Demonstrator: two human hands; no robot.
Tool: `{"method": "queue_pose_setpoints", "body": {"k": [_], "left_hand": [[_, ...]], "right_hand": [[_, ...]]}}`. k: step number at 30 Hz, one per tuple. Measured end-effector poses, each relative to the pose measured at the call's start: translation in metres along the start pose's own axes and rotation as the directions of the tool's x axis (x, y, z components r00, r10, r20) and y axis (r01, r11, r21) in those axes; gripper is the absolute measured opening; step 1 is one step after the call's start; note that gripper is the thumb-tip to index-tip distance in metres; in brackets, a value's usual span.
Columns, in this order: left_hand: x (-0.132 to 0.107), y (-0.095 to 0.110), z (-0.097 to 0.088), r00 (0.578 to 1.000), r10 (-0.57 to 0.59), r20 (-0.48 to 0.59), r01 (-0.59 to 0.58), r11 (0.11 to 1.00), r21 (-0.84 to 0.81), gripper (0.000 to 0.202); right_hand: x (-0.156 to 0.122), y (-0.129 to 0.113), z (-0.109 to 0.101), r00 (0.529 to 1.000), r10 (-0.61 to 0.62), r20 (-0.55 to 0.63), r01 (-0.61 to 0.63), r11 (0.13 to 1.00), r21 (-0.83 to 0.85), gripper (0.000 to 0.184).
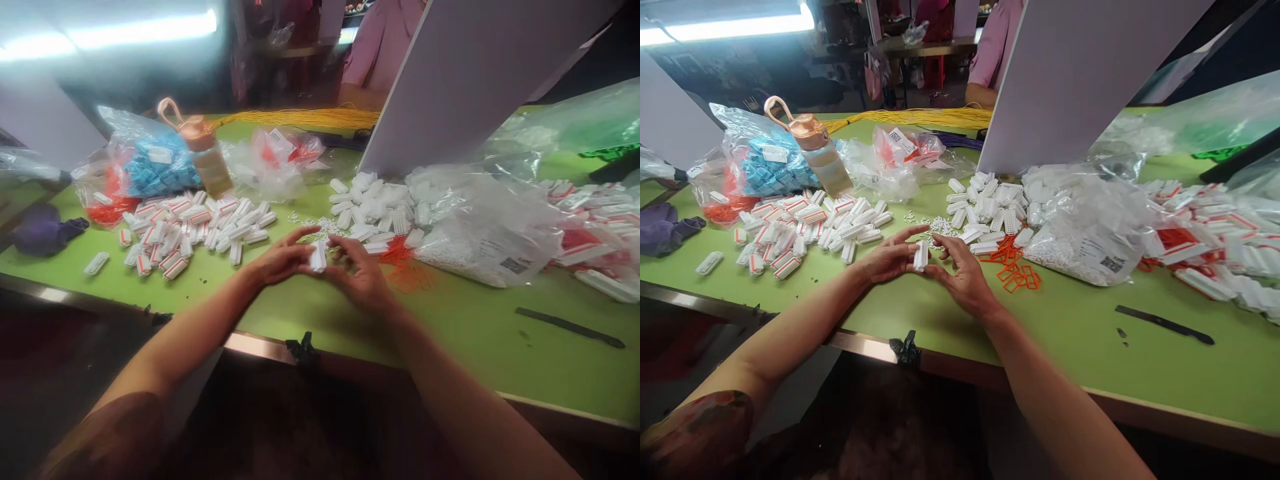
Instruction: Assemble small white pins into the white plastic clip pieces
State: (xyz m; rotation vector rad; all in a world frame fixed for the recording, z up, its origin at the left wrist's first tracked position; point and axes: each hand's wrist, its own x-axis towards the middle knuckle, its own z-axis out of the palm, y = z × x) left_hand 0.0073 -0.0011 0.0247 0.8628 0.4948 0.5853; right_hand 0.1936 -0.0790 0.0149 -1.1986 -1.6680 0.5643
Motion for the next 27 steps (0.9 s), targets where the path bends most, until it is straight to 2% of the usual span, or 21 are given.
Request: {"method": "queue_pose_setpoints", "body": {"k": [3, 8, 11, 14, 17, 19, 23, 27], "left_hand": [[-0.001, -0.003, 0.004, 0.999, -0.032, 0.021, 0.031, 0.999, 0.042, 0.055], [0.001, -0.007, 0.007, 1.000, -0.025, 0.005, 0.025, 0.998, 0.066, 0.040], [0.003, -0.008, 0.007, 0.999, -0.030, 0.040, 0.025, 0.992, 0.121, 0.042], [0.004, -0.007, 0.003, 0.999, -0.014, 0.037, 0.003, 0.961, 0.277, 0.051], [0.003, -0.002, -0.001, 1.000, 0.009, 0.004, -0.010, 0.856, 0.517, 0.050], [0.002, 0.003, -0.003, 1.000, 0.016, 0.006, -0.016, 0.753, 0.658, 0.048], [-0.001, 0.011, -0.004, 0.997, 0.083, 0.002, -0.049, 0.564, 0.824, 0.042], [-0.001, 0.013, -0.007, 0.994, 0.109, 0.019, -0.064, 0.425, 0.903, 0.033]], "right_hand": [[0.000, -0.001, 0.000, 0.998, -0.043, 0.055, 0.044, 0.999, -0.027, 0.049], [0.000, -0.002, 0.000, 0.996, 0.010, -0.085, -0.019, 0.994, -0.103, 0.034], [0.001, -0.002, -0.002, 0.993, 0.029, -0.116, -0.046, 0.988, -0.150, 0.034], [0.004, 0.001, -0.008, 0.996, 0.031, -0.089, -0.045, 0.986, -0.162, 0.033], [0.007, 0.011, -0.019, 0.975, 0.039, -0.218, -0.095, 0.963, -0.253, 0.033], [0.009, 0.022, -0.026, 0.961, 0.007, -0.275, -0.125, 0.902, -0.414, 0.027], [0.008, 0.034, -0.030, 0.995, 0.030, -0.096, -0.086, 0.737, -0.670, 0.021], [0.006, 0.027, -0.019, 0.998, 0.064, -0.016, -0.055, 0.684, -0.727, 0.020]]}}
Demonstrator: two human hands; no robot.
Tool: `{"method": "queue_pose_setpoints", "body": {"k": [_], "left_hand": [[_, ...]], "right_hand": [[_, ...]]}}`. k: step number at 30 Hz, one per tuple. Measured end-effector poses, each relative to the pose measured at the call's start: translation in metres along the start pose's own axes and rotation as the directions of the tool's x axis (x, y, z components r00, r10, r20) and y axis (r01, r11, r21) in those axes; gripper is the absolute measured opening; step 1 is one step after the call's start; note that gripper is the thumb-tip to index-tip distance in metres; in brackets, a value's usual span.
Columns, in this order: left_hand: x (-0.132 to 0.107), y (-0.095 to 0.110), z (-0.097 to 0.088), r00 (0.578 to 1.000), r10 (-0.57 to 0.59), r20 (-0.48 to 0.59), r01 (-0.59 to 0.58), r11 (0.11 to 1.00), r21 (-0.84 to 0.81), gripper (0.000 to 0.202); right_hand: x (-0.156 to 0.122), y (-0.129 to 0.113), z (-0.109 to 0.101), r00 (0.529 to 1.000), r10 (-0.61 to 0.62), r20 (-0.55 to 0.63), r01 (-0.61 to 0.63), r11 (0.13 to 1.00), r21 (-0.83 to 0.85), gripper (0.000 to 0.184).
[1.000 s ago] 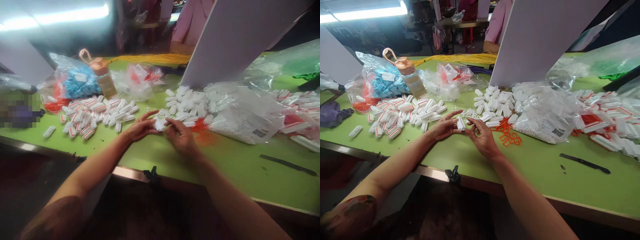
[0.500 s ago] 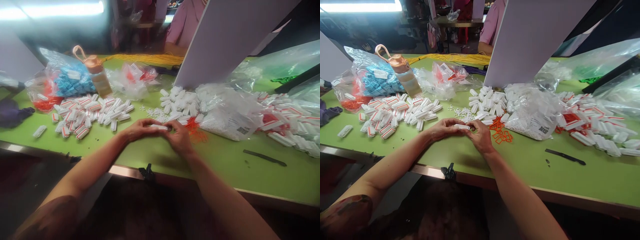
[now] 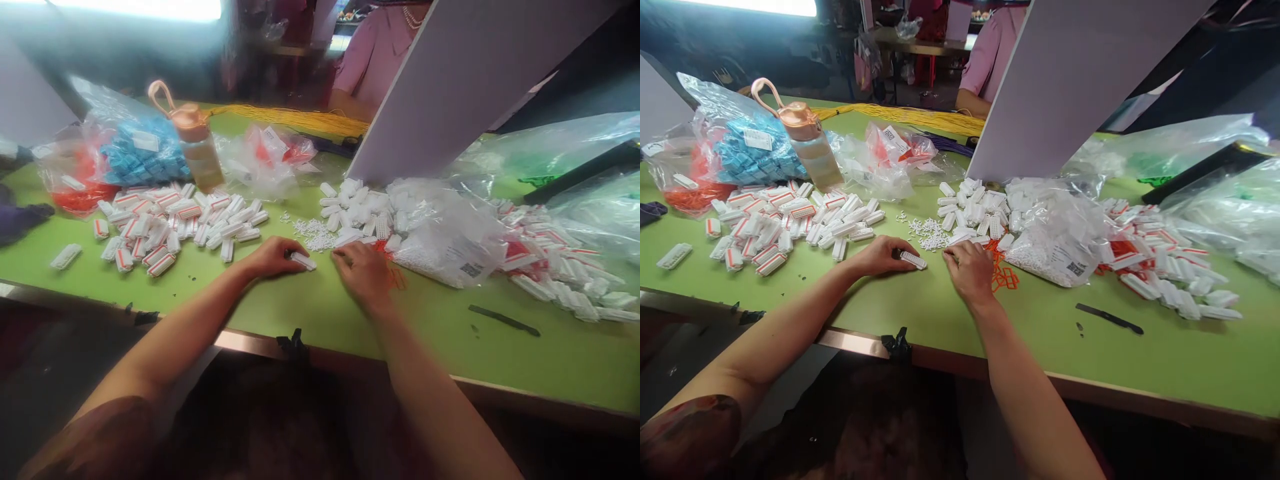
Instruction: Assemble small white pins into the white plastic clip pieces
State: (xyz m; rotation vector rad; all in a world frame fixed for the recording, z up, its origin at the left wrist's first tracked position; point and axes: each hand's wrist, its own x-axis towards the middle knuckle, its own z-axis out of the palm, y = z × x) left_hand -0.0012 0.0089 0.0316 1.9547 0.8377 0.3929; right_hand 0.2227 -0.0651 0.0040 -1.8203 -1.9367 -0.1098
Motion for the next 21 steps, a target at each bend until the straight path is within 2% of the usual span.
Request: {"method": "queue_pose_setpoints", "body": {"k": [5, 7, 11, 14, 16, 21], "left_hand": [[0.005, -0.007, -0.001, 0.991, 0.131, -0.017, -0.130, 0.990, 0.057, 0.027], [0.006, -0.010, -0.001, 0.986, 0.166, -0.006, -0.164, 0.982, 0.095, 0.026], [0.007, -0.012, 0.001, 0.984, 0.176, 0.003, -0.175, 0.979, 0.102, 0.025], [0.008, -0.013, 0.002, 0.986, 0.167, 0.002, -0.166, 0.982, 0.092, 0.025], [0.009, -0.015, 0.003, 0.987, 0.162, 0.000, -0.161, 0.983, 0.093, 0.025], [0.012, -0.018, 0.007, 0.984, 0.177, -0.012, -0.175, 0.981, 0.079, 0.025]], "right_hand": [[0.007, -0.025, 0.001, 0.994, 0.098, 0.043, -0.090, 0.983, -0.160, 0.022], [0.011, -0.031, 0.002, 0.987, 0.140, 0.073, -0.128, 0.980, -0.153, 0.021], [0.014, -0.032, 0.005, 0.974, 0.195, 0.118, -0.197, 0.980, 0.003, 0.018], [0.011, -0.029, 0.003, 0.970, 0.206, 0.131, -0.214, 0.975, 0.051, 0.021], [0.006, -0.027, -0.002, 0.972, 0.191, 0.140, -0.207, 0.972, 0.109, 0.024], [-0.006, -0.029, -0.017, 0.985, 0.107, 0.137, -0.152, 0.914, 0.376, 0.023]]}}
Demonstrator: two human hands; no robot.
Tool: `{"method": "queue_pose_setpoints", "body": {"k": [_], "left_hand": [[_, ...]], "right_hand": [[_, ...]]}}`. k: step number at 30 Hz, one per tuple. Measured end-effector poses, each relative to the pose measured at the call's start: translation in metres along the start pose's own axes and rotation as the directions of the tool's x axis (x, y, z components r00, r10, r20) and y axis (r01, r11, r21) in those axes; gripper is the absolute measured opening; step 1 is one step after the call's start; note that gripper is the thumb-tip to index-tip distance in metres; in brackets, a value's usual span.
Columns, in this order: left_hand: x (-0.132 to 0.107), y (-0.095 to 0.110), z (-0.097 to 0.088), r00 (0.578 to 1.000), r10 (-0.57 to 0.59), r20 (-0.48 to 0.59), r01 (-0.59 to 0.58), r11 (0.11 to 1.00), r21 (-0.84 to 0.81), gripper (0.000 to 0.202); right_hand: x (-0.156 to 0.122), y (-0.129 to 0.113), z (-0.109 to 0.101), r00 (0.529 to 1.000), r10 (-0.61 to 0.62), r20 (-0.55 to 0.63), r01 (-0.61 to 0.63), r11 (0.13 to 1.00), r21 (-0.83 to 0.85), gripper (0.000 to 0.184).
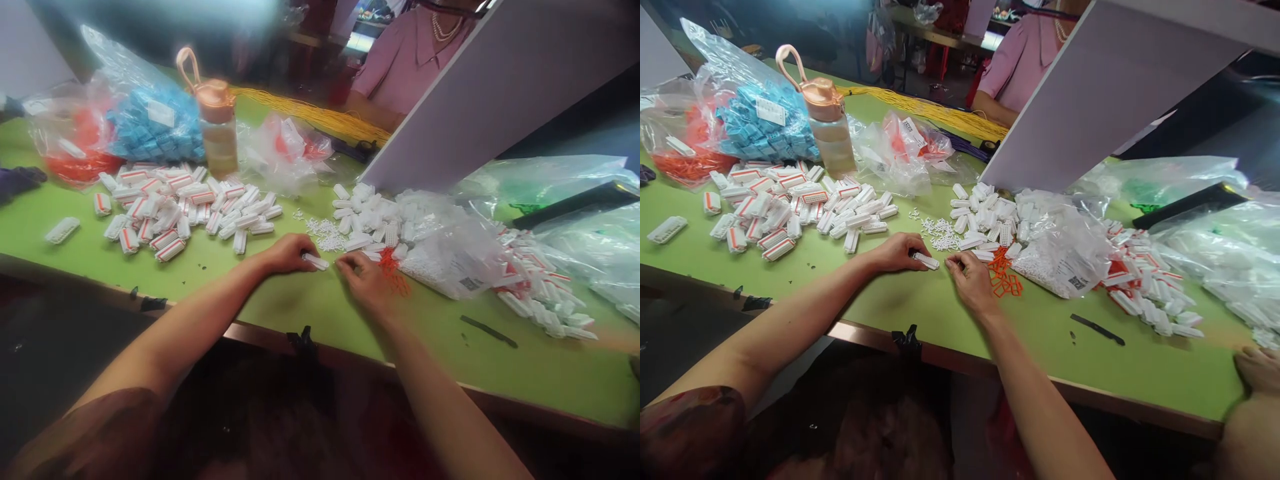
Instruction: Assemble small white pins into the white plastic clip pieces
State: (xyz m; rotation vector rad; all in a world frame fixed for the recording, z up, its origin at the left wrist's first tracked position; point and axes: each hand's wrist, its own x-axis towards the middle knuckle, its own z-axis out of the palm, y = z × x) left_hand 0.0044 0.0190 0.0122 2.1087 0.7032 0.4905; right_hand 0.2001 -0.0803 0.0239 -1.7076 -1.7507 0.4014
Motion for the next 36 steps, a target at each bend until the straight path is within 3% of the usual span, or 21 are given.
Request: {"method": "queue_pose_setpoints", "body": {"k": [5, 10, 16, 19, 27, 33, 36], "left_hand": [[0.000, 0.001, 0.000, 1.000, 0.006, -0.009, -0.006, 1.000, 0.008, 0.024], [0.000, 0.001, 0.001, 1.000, 0.014, -0.012, -0.014, 1.000, -0.026, 0.024], [0.000, 0.001, 0.000, 1.000, 0.017, -0.002, -0.017, 0.999, -0.029, 0.023], [0.000, 0.003, 0.000, 1.000, -0.002, 0.000, 0.002, 0.999, -0.032, 0.023], [0.001, 0.005, 0.000, 1.000, -0.007, -0.003, 0.007, 1.000, -0.018, 0.023], [0.001, 0.004, 0.001, 1.000, -0.020, 0.010, 0.020, 1.000, -0.002, 0.024], [0.002, 0.004, 0.001, 1.000, -0.017, 0.010, 0.017, 1.000, 0.002, 0.025]], "right_hand": [[0.000, -0.007, 0.000, 0.999, -0.021, 0.032, 0.022, 1.000, -0.011, 0.020], [0.001, -0.008, 0.007, 0.991, -0.127, 0.036, 0.131, 0.983, -0.128, 0.021], [-0.001, -0.009, 0.013, 0.951, -0.307, 0.019, 0.281, 0.840, -0.464, 0.023], [0.000, -0.011, 0.014, 0.939, -0.344, 0.015, 0.300, 0.796, -0.525, 0.025], [0.001, -0.010, 0.011, 0.940, -0.332, 0.073, 0.325, 0.816, -0.479, 0.030], [-0.003, -0.007, 0.012, 0.967, -0.254, -0.002, 0.240, 0.918, -0.314, 0.026], [-0.003, -0.007, 0.013, 0.971, -0.238, 0.013, 0.231, 0.926, -0.297, 0.025]]}}
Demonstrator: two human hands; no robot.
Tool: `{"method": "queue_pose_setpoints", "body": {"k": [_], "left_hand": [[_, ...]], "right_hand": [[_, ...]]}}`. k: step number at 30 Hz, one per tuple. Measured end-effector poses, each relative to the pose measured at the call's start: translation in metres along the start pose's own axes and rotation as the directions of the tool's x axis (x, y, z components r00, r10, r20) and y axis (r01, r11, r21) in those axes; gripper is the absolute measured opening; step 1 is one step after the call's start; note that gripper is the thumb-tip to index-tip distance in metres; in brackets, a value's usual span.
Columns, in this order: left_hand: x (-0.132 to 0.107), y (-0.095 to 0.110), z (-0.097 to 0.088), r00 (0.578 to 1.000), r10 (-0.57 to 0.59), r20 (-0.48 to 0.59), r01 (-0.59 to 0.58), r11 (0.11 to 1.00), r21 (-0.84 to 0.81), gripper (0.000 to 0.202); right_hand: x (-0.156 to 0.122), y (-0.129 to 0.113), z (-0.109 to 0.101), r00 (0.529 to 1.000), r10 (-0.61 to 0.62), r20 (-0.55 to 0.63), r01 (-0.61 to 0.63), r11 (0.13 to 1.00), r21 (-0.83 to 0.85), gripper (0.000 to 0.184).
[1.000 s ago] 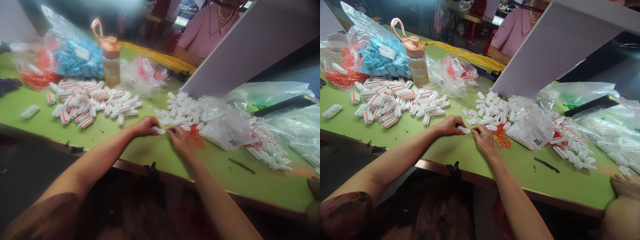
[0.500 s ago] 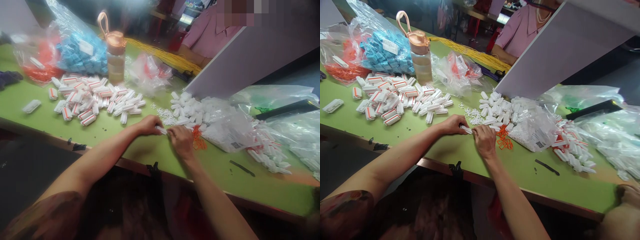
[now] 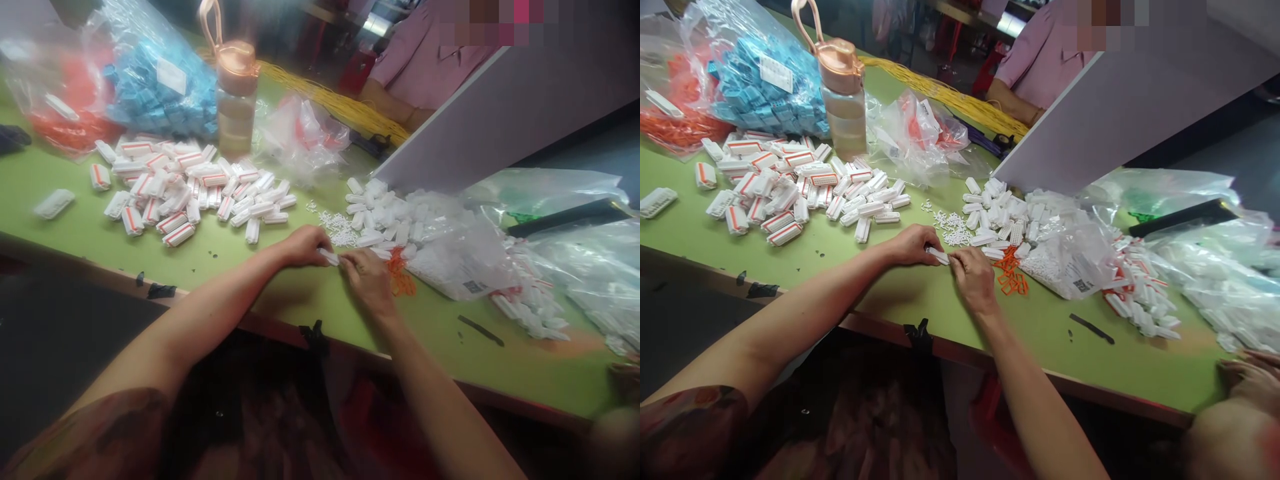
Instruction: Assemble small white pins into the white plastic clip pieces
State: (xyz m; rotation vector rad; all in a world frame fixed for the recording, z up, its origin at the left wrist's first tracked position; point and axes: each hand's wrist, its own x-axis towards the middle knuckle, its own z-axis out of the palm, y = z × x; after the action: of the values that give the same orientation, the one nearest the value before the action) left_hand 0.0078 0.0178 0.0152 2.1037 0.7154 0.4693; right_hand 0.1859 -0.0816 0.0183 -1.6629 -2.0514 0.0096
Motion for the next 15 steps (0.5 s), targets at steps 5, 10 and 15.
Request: {"method": "queue_pose_setpoints", "body": {"k": [5, 10, 15], "left_hand": [[0.000, -0.001, 0.000, 1.000, -0.001, -0.009, 0.001, 1.000, -0.007, 0.023], [0.000, -0.001, 0.000, 1.000, -0.004, -0.015, 0.003, 1.000, -0.011, 0.024], [-0.001, -0.002, -0.002, 1.000, 0.010, 0.007, -0.010, 1.000, -0.007, 0.025]], "right_hand": [[-0.011, -0.006, 0.001, 0.999, -0.050, -0.016, 0.048, 0.995, -0.087, 0.029], [-0.016, 0.006, -0.003, 0.998, -0.034, -0.050, 0.031, 0.997, -0.063, 0.032], [0.000, 0.045, -0.008, 0.992, 0.008, -0.126, -0.037, 0.972, -0.234, 0.036]]}}
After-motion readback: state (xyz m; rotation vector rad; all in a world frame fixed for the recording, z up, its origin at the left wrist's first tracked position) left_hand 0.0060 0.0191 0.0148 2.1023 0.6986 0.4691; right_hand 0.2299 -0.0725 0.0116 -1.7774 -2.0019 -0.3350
